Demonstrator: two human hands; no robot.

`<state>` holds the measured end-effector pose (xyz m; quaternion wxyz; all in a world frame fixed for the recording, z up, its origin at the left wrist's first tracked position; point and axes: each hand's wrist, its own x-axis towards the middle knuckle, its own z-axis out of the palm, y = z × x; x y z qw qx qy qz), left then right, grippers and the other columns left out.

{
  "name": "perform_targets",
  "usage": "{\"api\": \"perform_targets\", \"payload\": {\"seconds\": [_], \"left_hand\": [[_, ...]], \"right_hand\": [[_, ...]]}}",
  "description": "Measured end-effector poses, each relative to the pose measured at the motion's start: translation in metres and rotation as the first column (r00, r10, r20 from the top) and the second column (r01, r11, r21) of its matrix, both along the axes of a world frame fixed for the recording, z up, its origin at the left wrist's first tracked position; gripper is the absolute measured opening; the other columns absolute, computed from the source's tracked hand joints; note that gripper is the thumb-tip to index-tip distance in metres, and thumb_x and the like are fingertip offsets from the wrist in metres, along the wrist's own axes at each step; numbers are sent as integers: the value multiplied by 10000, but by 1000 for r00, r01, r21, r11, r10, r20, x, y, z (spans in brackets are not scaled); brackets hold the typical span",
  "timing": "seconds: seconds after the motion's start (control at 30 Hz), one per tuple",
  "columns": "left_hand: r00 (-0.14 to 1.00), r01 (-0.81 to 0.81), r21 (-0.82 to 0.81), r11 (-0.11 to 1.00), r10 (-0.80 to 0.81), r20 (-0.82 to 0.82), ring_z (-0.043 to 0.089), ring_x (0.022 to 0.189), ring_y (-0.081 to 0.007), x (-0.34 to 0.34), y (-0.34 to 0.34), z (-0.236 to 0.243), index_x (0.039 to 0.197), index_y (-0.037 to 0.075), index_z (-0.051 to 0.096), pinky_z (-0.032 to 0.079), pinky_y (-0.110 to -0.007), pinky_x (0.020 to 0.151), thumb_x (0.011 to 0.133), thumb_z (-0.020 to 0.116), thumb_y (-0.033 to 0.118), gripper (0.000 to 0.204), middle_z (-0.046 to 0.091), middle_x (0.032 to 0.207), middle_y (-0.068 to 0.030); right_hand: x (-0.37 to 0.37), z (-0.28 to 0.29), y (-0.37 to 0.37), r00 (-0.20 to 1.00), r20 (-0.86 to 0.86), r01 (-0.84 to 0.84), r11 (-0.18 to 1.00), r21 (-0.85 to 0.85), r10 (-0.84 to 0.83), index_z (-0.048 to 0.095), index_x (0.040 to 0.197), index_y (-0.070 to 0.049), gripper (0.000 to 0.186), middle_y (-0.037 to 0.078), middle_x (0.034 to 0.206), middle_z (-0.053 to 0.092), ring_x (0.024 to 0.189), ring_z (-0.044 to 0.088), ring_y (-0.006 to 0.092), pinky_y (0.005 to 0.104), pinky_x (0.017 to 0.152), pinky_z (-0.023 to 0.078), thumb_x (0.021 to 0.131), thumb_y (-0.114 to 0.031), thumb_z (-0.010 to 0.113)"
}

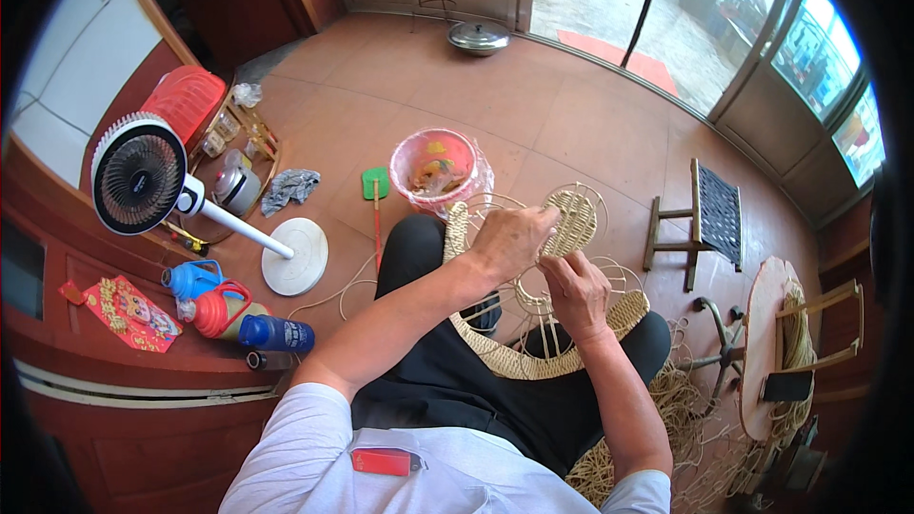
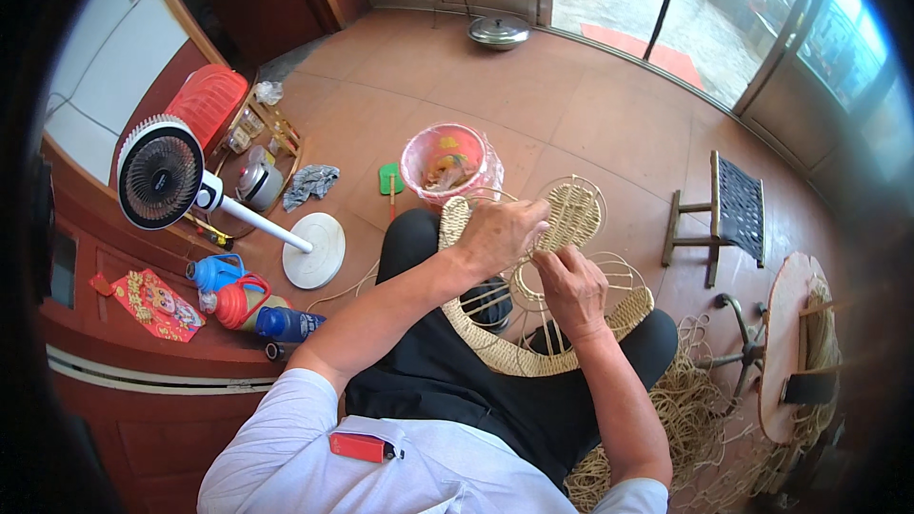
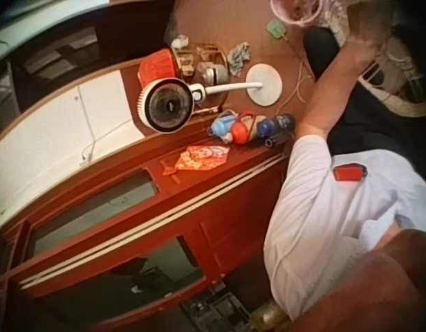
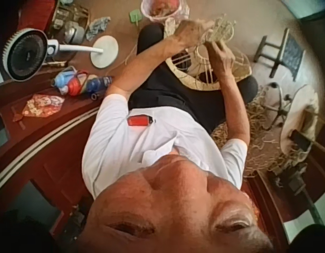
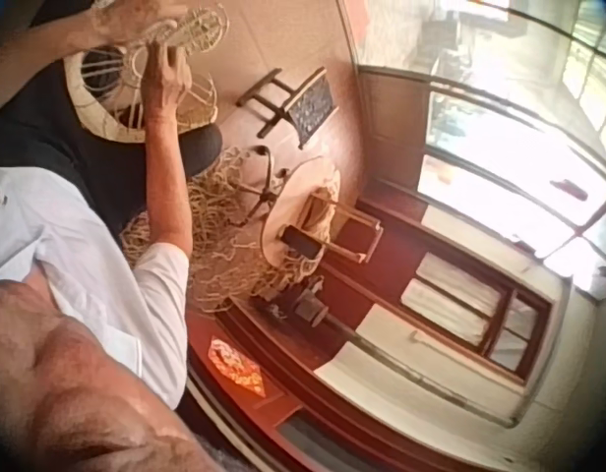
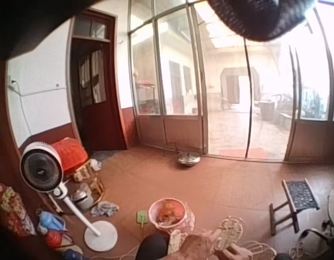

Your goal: Weaving a straw fan or decorative object using flexible straw strips on a circular frame.

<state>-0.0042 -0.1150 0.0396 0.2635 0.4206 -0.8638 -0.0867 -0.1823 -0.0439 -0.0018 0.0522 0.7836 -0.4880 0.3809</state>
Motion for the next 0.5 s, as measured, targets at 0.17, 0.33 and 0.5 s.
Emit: {"api": "perform_targets", "payload": {"seconds": [0.17,0.33,0.5], "left_hand": [[993,24,-59,998,-17,116,772,826,-361,-2,-15,-11,1029,65,620,611,-480,682,1010,670,193,139,735,863,-137],[942,-109,41,993,116,-315,748,802,-351,-6,12,-8,1163,51,587,599,-464,722,1008,666,112,184,705,961,-161],[533,57,616,786,498,-684,691,710,-164,-2,61,-41,1275,-3,532,583,-338,643,1011,629,59,288,676,1121,-128]], "right_hand": [[1,-2,0,1000,-13,-17,1000,-1,17,754,1008,-187,135,18,823,605,712,665,238,385,636,526,895,-153,819],[-1,-5,3,1000,1,2,1000,25,-3,750,992,-167,130,31,850,621,740,676,251,394,663,542,886,-139,820],[-1,4,3,994,-106,41,997,67,-34,725,980,-149,80,62,868,611,740,673,291,433,653,531,918,-137,775]]}}
